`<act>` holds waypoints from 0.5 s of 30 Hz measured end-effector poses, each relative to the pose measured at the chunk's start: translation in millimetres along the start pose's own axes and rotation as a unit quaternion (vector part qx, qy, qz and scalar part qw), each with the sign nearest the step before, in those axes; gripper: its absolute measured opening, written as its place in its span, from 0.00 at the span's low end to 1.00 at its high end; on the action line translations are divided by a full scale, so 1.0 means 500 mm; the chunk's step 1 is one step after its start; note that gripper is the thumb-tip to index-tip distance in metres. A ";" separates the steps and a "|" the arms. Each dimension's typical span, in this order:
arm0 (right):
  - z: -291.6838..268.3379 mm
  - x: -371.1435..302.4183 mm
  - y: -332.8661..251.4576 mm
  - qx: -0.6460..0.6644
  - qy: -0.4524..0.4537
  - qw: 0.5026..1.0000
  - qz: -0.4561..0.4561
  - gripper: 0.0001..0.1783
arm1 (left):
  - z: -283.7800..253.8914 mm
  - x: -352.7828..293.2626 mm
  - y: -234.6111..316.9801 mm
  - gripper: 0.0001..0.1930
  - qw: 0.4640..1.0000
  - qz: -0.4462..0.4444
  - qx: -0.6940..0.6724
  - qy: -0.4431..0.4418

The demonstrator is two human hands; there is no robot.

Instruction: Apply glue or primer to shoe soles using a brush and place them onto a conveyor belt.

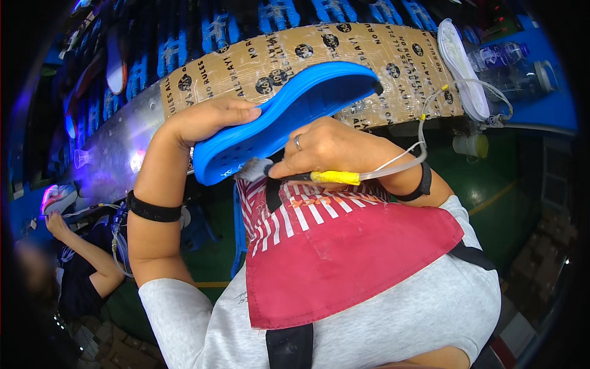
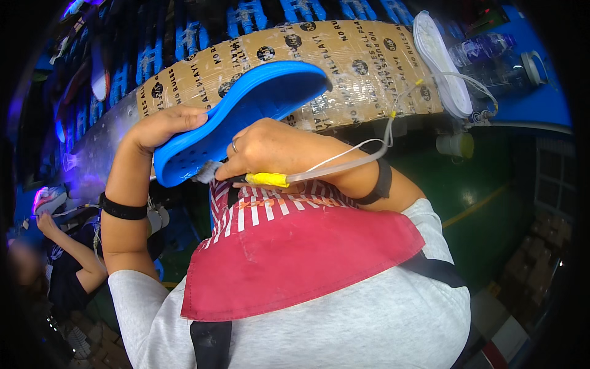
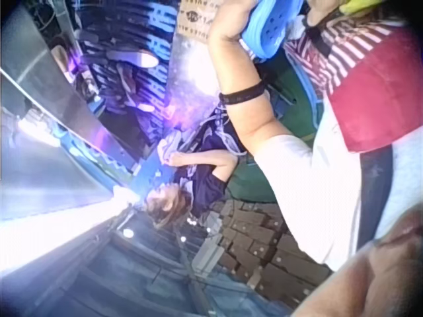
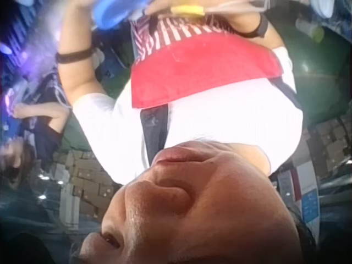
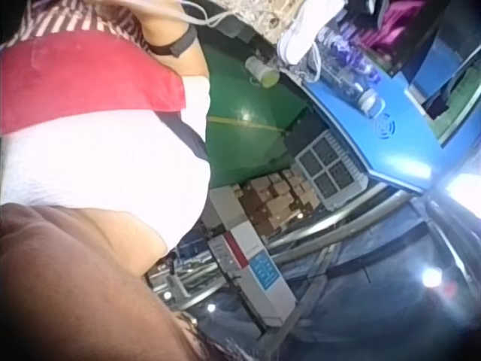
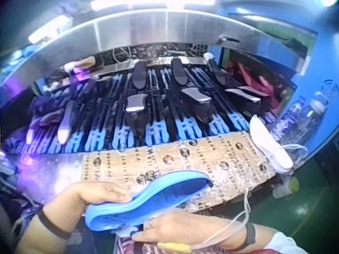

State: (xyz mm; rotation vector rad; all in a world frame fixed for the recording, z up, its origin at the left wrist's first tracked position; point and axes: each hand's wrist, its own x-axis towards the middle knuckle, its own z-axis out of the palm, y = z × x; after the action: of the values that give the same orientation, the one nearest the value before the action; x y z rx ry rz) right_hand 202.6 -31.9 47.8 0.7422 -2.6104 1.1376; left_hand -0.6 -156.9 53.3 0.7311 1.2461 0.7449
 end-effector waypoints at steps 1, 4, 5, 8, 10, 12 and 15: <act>-0.008 -0.004 -0.003 0.000 -0.001 1.000 0.000 0.17 | -0.004 -0.003 -0.004 0.22 1.000 -0.014 0.017 0.007; -0.023 -0.010 -0.008 0.036 -0.028 0.999 0.016 0.16 | -0.013 -0.012 -0.009 0.21 0.999 -0.032 0.026 0.015; -0.021 -0.009 -0.006 0.029 0.008 0.999 0.019 0.16 | -0.014 -0.015 -0.010 0.21 0.999 -0.036 0.016 0.017; -0.008 -0.018 0.001 0.014 0.028 0.999 0.030 0.17 | -0.011 -0.016 -0.009 0.22 0.999 -0.040 0.022 0.028; -0.011 -0.025 0.003 0.014 -0.025 0.999 0.043 0.17 | -0.017 -0.021 -0.019 0.21 0.998 -0.048 0.033 0.027; -0.023 -0.027 0.001 0.026 -0.014 0.999 0.039 0.17 | -0.022 -0.027 -0.025 0.21 0.997 -0.058 0.045 0.024; -0.026 -0.028 0.011 0.042 0.023 0.998 0.034 0.17 | -0.024 -0.038 -0.028 0.21 0.998 -0.057 -0.010 0.020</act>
State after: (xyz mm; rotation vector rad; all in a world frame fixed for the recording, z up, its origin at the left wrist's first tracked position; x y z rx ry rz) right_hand 211.4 -14.1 48.0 0.6396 -2.5817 1.2745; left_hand -14.1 -179.4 50.3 0.6266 1.3031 0.6803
